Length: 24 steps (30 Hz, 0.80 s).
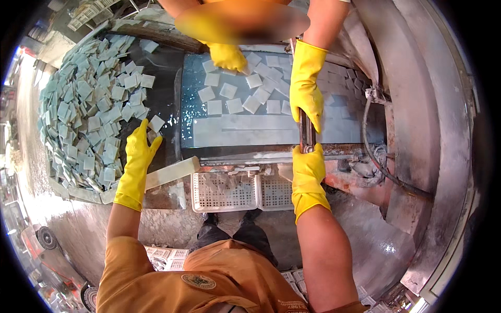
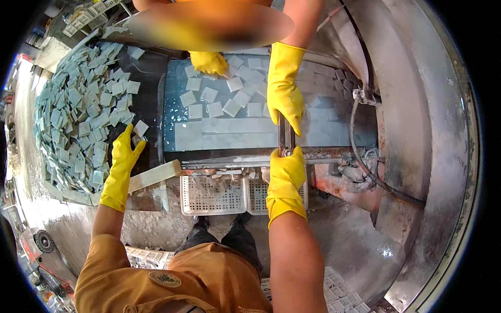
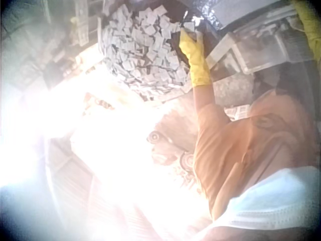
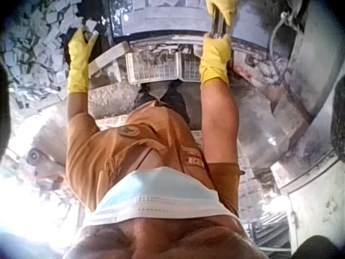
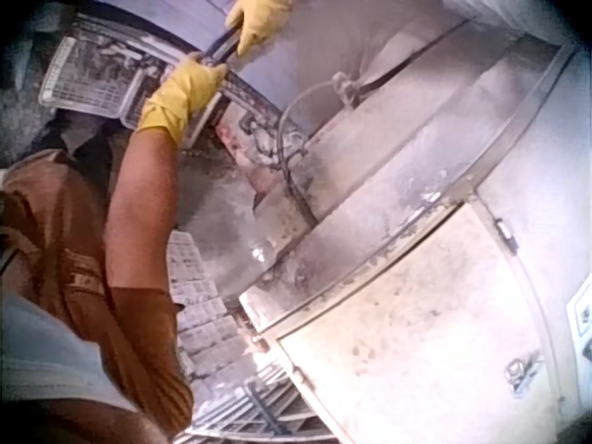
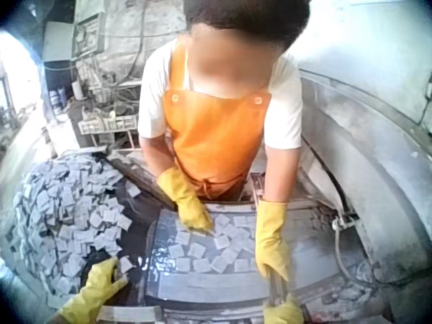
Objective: The person places a large glass sheet onto a cutting machine and uses a manual press to cut it into small square tiles. The cut tiles fall into a collection area below. The person repeats this process multiple times.
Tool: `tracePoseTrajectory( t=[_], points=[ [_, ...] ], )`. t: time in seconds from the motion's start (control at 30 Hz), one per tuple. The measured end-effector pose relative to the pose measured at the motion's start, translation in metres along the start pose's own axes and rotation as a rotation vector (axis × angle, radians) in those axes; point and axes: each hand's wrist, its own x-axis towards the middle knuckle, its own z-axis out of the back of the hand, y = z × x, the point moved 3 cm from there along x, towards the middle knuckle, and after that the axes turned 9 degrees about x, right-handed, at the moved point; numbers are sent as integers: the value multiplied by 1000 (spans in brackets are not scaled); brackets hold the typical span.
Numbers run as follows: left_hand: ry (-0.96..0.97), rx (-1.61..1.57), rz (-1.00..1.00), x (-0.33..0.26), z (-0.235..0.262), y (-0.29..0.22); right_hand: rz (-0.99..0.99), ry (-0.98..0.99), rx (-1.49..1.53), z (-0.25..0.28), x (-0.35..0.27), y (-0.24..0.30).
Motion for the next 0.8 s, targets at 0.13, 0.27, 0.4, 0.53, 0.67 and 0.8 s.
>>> tracePoseTrajectory(
  t=[0.13, 0.27, 0.4, 0.53, 0.67, 0.8],
  points=[
    [36, 22, 39, -11, 5, -4, 32, -16, -13, -3, 1, -4],
    [125, -58, -105, -23, 14, -16, 3, 11, -29, 3, -1, 9],
    [217, 12, -113, -21, 15, -32, -10, -6, -38, 5, -4, 9],
    [224, 20, -36, -10, 7, -32, 9, -27, -24, 2, -1, 5],
    [217, 83, 197, 13, 2, -32, 26, -21, 0, 2, -1, 5],
    [111, 66, 124, 36, -13, -23, -8, 15, 13, 1, 0, 1]
  ],
)
